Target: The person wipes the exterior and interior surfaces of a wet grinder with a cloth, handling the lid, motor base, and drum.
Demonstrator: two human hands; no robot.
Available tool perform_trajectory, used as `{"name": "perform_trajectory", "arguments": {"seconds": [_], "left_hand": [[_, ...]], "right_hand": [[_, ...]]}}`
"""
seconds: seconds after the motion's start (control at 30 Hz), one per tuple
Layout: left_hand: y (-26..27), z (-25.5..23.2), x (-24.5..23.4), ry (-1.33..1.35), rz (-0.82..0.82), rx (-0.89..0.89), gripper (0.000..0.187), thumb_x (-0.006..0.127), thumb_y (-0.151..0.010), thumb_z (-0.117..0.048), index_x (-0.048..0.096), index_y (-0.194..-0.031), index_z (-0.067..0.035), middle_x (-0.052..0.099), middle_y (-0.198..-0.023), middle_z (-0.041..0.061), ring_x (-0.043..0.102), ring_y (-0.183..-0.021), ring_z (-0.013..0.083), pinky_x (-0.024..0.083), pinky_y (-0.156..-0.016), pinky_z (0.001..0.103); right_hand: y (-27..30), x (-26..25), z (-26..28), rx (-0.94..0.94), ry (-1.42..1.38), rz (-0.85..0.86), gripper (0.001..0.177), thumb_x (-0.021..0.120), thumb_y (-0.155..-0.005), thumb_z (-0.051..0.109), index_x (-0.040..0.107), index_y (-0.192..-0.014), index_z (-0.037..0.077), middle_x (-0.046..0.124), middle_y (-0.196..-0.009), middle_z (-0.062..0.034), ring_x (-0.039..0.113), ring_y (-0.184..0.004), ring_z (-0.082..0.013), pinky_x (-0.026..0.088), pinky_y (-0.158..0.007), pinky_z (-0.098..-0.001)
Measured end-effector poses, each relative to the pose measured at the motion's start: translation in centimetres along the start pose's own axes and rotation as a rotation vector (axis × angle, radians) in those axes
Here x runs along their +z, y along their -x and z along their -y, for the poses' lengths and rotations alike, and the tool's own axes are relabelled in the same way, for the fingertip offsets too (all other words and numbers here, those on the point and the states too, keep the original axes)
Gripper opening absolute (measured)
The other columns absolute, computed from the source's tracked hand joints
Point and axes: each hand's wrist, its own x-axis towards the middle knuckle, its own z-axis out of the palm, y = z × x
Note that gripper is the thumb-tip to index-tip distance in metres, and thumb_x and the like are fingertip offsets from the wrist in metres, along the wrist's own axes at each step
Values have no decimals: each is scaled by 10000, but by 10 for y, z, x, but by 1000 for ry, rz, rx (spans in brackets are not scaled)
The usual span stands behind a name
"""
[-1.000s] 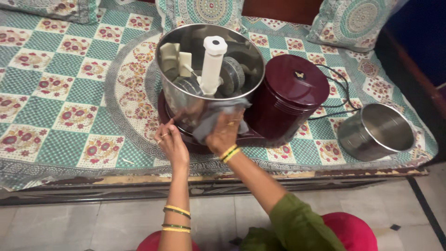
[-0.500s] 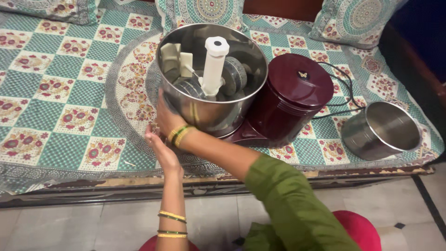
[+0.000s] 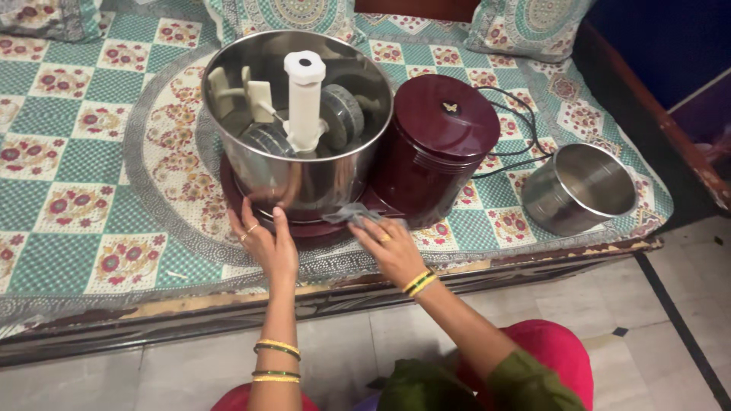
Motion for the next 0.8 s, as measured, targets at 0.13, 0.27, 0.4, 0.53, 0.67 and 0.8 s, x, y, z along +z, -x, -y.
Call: {"name": "perform_trajectory", "arguments": {"seconds": [0.13,0.27,0.4,0.53,0.67,0.8], "left_hand": [[3,2,9,-2,-28,26,665,543,-1074,-417,344,-1590,-47,111,-1668,336,177,-1558,494,185,-1250,583],[6,9,15,-45,-24,46,674,480,-1106,-429,287,-1620,-37,81,-1688,342,152,-1576,506,160,-1259,594],[3,16,16,-62,-4,44,719,456,-1096,-485,256,-1625,-41,71,-1684,335,150,-1568,511,166,-1258,601],[0,18,17,-100,27,13,760,414,-1082,-541,220,-1638,-61,46,-1684,329,140,-1559,521,163,-1242,620],[0,18,15,-117,56,-17,780,391,-1072,-581,205,-1642,-82,36,-1687,322,131,-1564,520,155,-1244,629],[-1,25,17,-102,59,35,801,395,-1088,-575,190,-1649,-41,30,-1667,354,118,-1555,534,158,-1247,623]], "right_hand": [[-9,-14,-1,294,-215,-235,621,568,-847,-35,601,-1428,182,647,-1444,-55,662,-1271,-288,529,-1150,-378],[-90,-33,16,500,-755,-538,690,395,-959,101,233,-1629,67,384,-1642,-205,457,-1480,-320,368,-1218,-410],[-178,-4,15,348,-906,-1008,694,243,-1119,447,234,-1664,17,246,-1745,-162,211,-1651,-276,130,-1384,-395],[-166,23,21,475,-818,-995,801,227,-1104,554,246,-1643,-39,301,-1713,-200,300,-1604,-324,206,-1339,-428],[-137,47,41,633,-766,-823,735,175,-1122,459,131,-1646,-54,179,-1735,-255,166,-1631,-389,111,-1338,-460],[-102,53,75,803,-675,-433,848,451,-1011,254,-40,-1603,-103,101,-1649,-374,136,-1542,-504,123,-1265,-501]]}}
